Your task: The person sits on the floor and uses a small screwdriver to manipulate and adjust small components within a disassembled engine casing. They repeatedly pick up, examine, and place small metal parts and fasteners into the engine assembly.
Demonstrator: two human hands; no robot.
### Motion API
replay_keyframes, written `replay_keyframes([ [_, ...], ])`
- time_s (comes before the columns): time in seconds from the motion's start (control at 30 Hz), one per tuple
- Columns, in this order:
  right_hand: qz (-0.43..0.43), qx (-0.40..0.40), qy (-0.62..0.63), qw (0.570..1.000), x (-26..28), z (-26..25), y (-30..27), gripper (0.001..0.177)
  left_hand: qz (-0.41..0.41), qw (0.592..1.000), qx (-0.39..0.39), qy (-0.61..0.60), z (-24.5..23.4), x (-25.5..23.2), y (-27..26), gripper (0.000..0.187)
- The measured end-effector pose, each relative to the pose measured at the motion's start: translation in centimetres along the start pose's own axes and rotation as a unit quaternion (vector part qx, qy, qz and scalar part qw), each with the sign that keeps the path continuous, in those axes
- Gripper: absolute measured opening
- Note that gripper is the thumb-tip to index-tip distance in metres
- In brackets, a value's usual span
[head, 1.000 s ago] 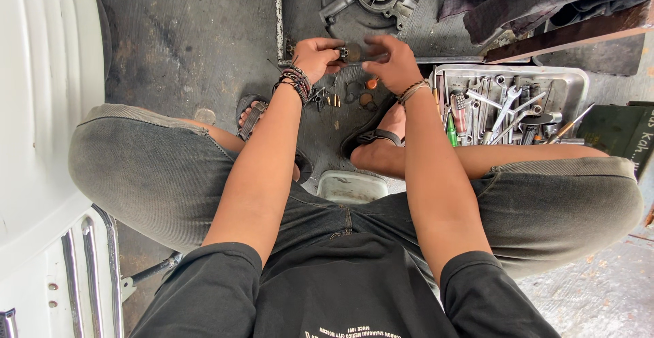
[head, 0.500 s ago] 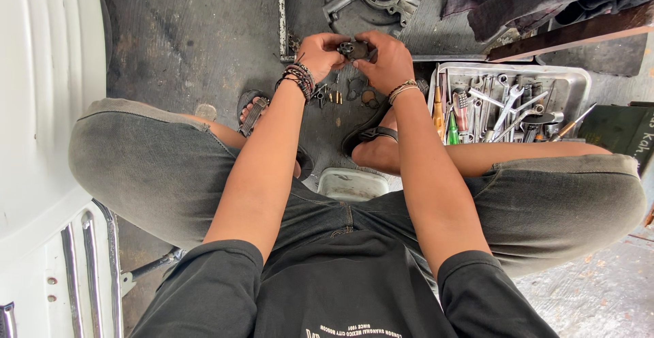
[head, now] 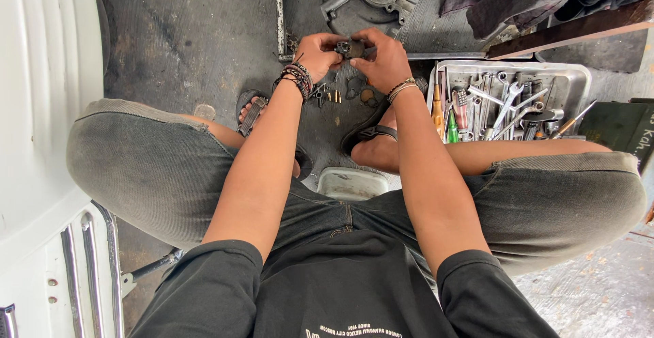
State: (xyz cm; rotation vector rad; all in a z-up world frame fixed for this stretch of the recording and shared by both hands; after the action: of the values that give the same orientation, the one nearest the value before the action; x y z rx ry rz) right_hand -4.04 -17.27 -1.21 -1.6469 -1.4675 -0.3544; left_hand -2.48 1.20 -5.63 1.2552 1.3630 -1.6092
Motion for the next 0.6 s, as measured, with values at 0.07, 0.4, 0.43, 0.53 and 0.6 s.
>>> replay_keyframes([
  [0.07, 0.005, 0.004, 0.009, 1.000, 0.1, -0.2, 0.0, 0.040, 0.004, 1.000, -0.003, -0.005, 0.1, 0.0, 0.1, 0.032],
  [0.4, -0.018, 0.008, 0.090, 0.996, 0.1, -0.1, 0.3, 0.040, -0.018, 0.998, -0.059, -0.026, -0.3, 1.5, 0.6, 0.033],
  [0.43, -0.018, 0.009, 0.090, 0.996, -0.1, -0.2, 0.4, 0.040, -0.019, 0.998, -0.059, -0.026, -0.4, 1.3, 0.5, 0.033],
  [0.53, 0.001, -0.012, 0.081, 0.997, -1.5, -0.2, 0.6, 0.042, -0.015, 0.997, -0.080, -0.013, -0.8, 0.8, -0.1, 0.032],
  [0.6, 0.009, -0.038, 0.014, 0.999, -3.4, 0.2, 1.0, 0.042, -0.043, 0.994, -0.096, 0.002, -1.2, 0.5, -0.4, 0.032],
])
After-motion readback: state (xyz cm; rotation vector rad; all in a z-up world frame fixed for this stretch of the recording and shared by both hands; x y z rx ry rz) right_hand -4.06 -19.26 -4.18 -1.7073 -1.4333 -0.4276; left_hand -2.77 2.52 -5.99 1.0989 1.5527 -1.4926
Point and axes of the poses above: each hand's wrist, its own y-axis towards the middle knuckle, its own z-axis out of the palm, x = y × z, the point moved 1 cm from there along y, towards the middle knuckle, and after that the axes turned 15 degrees about z, right-handed, at the moved point
